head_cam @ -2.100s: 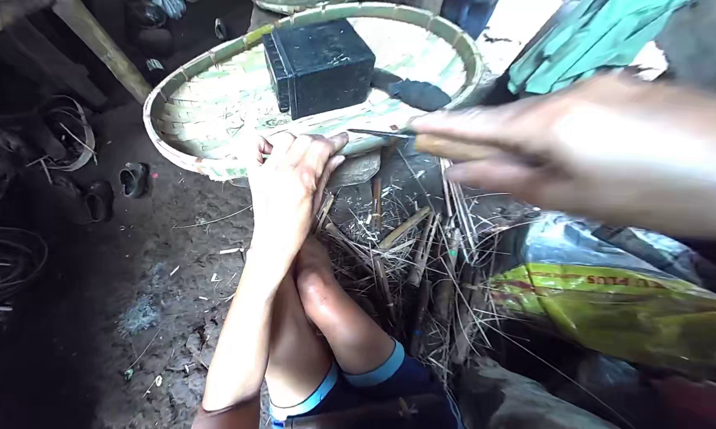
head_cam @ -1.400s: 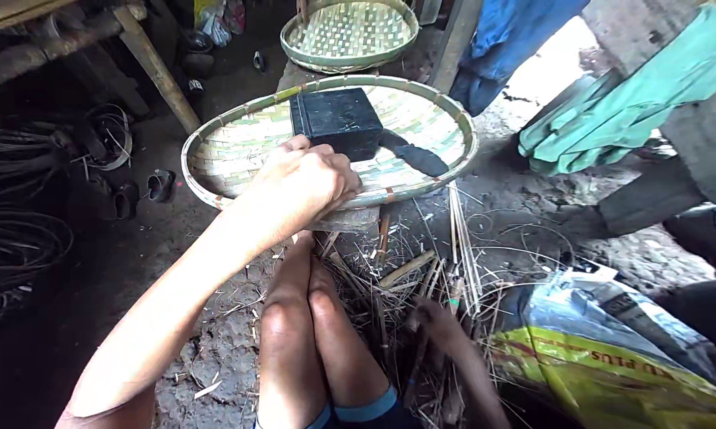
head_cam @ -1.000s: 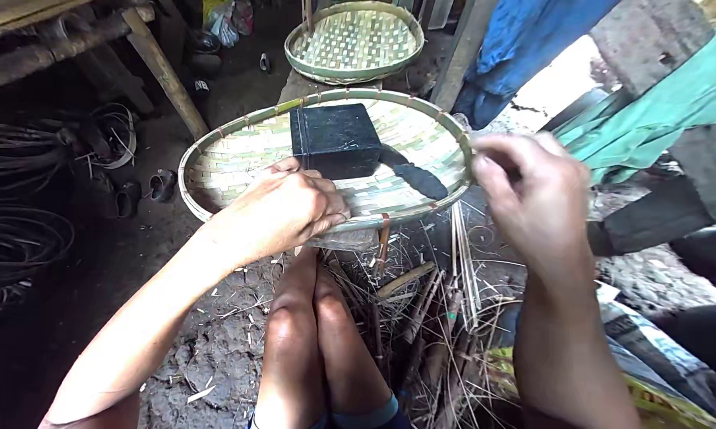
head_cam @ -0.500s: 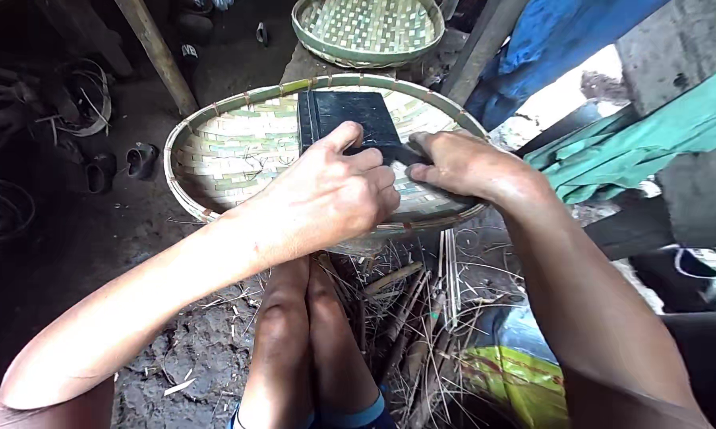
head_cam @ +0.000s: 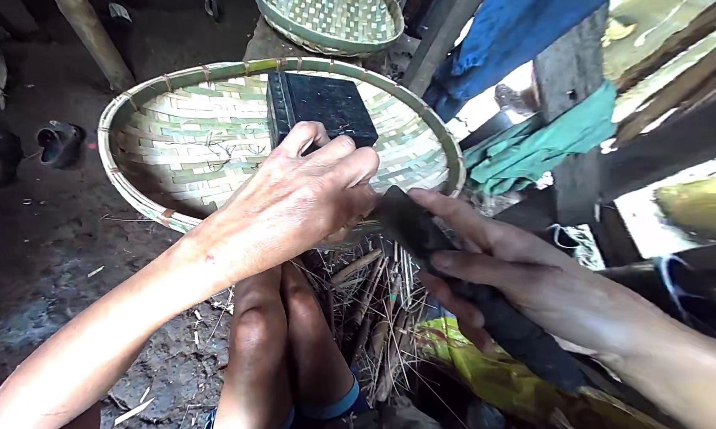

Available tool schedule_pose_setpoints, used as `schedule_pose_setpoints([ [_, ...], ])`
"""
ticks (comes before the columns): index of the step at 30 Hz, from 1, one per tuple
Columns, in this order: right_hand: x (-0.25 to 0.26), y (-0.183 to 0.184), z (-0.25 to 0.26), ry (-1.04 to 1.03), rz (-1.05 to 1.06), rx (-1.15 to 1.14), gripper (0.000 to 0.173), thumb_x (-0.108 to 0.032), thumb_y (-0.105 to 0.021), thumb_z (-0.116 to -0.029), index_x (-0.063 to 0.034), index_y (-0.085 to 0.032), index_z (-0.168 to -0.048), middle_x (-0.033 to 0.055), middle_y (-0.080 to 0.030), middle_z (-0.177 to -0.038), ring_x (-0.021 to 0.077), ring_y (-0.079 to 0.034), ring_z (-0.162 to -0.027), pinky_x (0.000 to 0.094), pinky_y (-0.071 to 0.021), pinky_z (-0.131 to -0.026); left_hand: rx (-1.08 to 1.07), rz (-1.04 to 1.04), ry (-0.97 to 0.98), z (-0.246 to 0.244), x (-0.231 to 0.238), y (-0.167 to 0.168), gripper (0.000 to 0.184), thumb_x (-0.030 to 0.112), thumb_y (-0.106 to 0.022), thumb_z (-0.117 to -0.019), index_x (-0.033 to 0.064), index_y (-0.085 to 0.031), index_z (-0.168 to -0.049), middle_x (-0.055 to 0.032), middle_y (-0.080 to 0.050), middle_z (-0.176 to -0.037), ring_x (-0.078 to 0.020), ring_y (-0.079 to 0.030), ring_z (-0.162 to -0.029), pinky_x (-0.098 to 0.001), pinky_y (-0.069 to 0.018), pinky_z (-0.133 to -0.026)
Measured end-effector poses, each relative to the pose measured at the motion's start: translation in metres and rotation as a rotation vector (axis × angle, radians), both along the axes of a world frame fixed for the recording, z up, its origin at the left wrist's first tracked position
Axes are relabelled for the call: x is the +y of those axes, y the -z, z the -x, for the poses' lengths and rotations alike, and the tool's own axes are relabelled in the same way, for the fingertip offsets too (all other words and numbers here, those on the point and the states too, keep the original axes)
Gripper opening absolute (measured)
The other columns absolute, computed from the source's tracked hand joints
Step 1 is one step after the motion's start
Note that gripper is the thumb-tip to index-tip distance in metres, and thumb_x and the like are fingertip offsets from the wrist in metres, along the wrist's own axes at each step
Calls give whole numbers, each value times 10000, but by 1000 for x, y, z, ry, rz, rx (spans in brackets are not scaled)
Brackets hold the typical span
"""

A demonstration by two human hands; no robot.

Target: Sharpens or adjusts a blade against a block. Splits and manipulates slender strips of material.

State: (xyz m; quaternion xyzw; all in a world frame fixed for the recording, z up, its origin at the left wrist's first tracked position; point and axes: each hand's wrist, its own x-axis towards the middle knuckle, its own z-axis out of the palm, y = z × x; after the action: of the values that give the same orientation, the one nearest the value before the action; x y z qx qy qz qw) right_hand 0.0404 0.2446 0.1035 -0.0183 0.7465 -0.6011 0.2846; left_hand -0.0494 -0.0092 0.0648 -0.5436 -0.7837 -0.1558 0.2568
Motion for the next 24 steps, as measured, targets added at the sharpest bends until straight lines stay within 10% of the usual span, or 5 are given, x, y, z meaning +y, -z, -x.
schedule_pose_setpoints([
  [24, -34, -17, 2, 221, -27, -180, 538, -90, -284, -1088, -286, -257, -1588, 22, -570, -745, 60, -589, -474, 200, -535, -400, 37, -39, -28, -7, 7, 10, 243, 5, -472, -1009, 68, -609, -817, -89, -540, -863, -254, -556, -818, -432, -382, -790],
])
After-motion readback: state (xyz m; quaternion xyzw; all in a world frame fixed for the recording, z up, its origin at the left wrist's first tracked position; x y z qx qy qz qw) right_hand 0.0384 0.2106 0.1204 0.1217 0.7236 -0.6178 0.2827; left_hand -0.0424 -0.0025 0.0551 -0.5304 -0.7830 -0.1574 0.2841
